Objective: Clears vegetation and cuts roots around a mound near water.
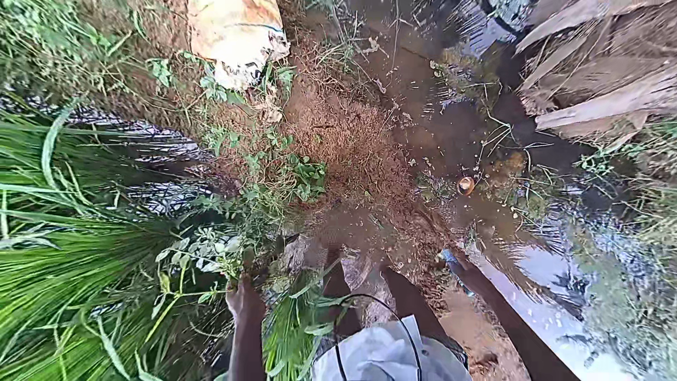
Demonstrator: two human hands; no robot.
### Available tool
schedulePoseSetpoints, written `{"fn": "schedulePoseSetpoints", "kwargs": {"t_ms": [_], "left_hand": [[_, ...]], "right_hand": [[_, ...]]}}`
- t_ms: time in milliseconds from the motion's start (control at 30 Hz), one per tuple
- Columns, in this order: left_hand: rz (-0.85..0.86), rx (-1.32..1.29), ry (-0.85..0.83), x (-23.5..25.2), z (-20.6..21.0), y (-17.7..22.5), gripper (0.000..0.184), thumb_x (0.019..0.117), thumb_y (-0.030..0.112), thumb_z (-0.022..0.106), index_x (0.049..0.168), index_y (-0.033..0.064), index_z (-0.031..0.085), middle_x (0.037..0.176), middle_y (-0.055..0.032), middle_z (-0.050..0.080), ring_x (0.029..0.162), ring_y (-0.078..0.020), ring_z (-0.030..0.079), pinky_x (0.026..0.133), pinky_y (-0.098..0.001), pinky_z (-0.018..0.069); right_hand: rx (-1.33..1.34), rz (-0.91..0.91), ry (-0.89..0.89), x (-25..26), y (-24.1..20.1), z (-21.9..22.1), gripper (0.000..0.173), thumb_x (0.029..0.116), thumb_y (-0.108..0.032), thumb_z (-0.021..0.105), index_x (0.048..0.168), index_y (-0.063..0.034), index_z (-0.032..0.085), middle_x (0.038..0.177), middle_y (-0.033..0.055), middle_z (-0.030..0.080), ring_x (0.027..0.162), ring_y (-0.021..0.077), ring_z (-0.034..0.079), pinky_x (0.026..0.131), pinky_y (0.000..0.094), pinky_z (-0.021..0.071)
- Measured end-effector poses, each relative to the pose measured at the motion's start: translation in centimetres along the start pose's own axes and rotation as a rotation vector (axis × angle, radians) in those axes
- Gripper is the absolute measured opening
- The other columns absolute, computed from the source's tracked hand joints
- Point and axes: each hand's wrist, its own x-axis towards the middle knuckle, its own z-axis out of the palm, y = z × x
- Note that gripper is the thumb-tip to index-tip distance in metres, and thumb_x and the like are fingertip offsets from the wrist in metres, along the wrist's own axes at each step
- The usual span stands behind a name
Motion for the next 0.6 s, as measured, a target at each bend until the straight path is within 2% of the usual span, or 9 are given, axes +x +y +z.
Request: {"fn": "schedulePoseSetpoints", "kwargs": {"t_ms": [67, 100, 167, 233, 300, 433, 533, 567, 600], "left_hand": [[0.0, -0.026, 0.007, 1.3, -0.7, 0.0, 0.042, 0.1099, 0.018, 0.043, 0.149, 0.0018, 0.037, 0.128, -0.0157, 0.057, 0.106, -0.0158, 0.062, 0.09, -0.037, 0.0553], [-0.003, -0.043, 0.014, 1.9, -0.9, 0.2, 0.042, 0.1098, 0.017, 0.044, 0.149, 0.0016, 0.037, 0.129, -0.0161, 0.057, 0.106, -0.0162, 0.062, 0.091, -0.0376, 0.055], [-0.008, -0.041, 0.023, 3.0, -1.3, 0.8, 0.043, 0.1097, 0.017, 0.044, 0.149, 0.0013, 0.037, 0.131, -0.0164, 0.056, 0.108, -0.0164, 0.061, 0.093, -0.0377, 0.054], [-0.005, -0.004, 0.026, 4.2, -1.9, 1.5, 0.042, 0.1097, 0.018, 0.044, 0.148, 0.0004, 0.038, 0.13, -0.0174, 0.056, 0.108, -0.0174, 0.062, 0.093, -0.0382, 0.0544], [-0.004, 0.03, 0.018, 5.7, -2.4, 2.3, 0.042, 0.1096, 0.019, 0.045, 0.146, -0.0014, 0.04, 0.128, -0.0191, 0.057, 0.108, -0.0193, 0.062, 0.094, -0.0398, 0.0535], [-0.007, 0.102, -0.04, 8.0, -2.9, 4.1, 0.041, 0.1095, 0.018, 0.044, 0.144, -0.0046, 0.042, 0.124, -0.0212, 0.058, 0.104, -0.0204, 0.061, 0.093, -0.04, 0.0524], [0.017, 0.192, -0.137, 9.6, -2.3, 5.7, 0.041, 0.1085, 0.019, 0.046, 0.141, -0.0058, 0.045, 0.121, -0.0225, 0.061, 0.102, -0.0234, 0.063, 0.091, -0.0434, 0.053], [0.032, 0.214, -0.167, 10.1, -1.8, 6.3, 0.041, 0.1085, 0.019, 0.047, 0.141, -0.0065, 0.046, 0.123, -0.0243, 0.061, 0.106, -0.0259, 0.063, 0.094, -0.0458, 0.0515], [0.052, 0.222, -0.194, 10.7, -1.3, 6.8, 0.043, 0.1085, 0.019, 0.048, 0.142, -0.007, 0.045, 0.127, -0.0258, 0.06, 0.11, -0.0274, 0.062, 0.098, -0.0469, 0.05]], "right_hand": [[-0.038, -0.038, -0.005, 0.7, -2.7, 0.1, 0.046, 0.1087, -0.036, 0.048, 0.133, 0.0009, 0.059, 0.114, 0.0268, 0.065, 0.105, 0.0391, 0.063, 0.095, 0.0585, 0.0467], [-0.068, -0.043, -0.02, 0.8, -4.2, 0.0, 0.047, 0.1089, -0.037, 0.047, 0.131, 0.0014, 0.06, 0.11, 0.0267, 0.065, 0.101, 0.039, 0.063, 0.093, 0.0588, 0.0468], [-0.123, -0.043, -0.039, 1.2, -6.4, 0.0, 0.049, 0.1087, -0.04, 0.046, 0.131, 0.0005, 0.061, 0.112, 0.027, 0.066, 0.104, 0.0399, 0.064, 0.094, 0.0601, 0.0465], [-0.135, -0.047, -0.055, 1.1, -7.8, 0.3, 0.05, 0.1083, -0.041, 0.046, 0.137, -0.0018, 0.058, 0.117, 0.0265, 0.066, 0.108, 0.0402, 0.064, 0.097, 0.061, 0.0462], [-0.117, -0.05, -0.041, 0.4, -8.9, 0.6, 0.05, 0.1079, -0.041, 0.047, 0.138, -0.0024, 0.057, 0.114, 0.0262, 0.066, 0.104, 0.0399, 0.065, 0.094, 0.0603, 0.0479], [-0.075, 0.01, 0.04, -3.1, -9.8, 1.0, 0.05, 0.1073, -0.037, 0.051, 0.145, -0.0028, 0.054, 0.124, 0.0285, 0.065, 0.114, 0.0429, 0.064, 0.101, 0.0616, 0.0455], [0.061, 0.045, 0.15, -7.5, -10.7, 0.9, 0.048, 0.107, -0.032, 0.052, 0.141, 0.0017, 0.056, 0.124, 0.0289, 0.065, 0.115, 0.0403, 0.063, 0.102, 0.0594, 0.0449], [0.133, 0.053, 0.2, -8.9, -11.3, 0.8, 0.046, 0.1073, -0.03, 0.052, 0.14, 0.0026, 0.056, 0.118, 0.027, 0.066, 0.107, 0.0364, 0.065, 0.097, 0.056, 0.0481], [0.214, 0.046, 0.255, -10.4, -12.2, 0.8, 0.043, 0.1076, -0.026, 0.051, 0.14, 0.0029, 0.055, 0.106, 0.0214, 0.068, 0.09, 0.0282, 0.067, 0.084, 0.0482, 0.0531]]}}
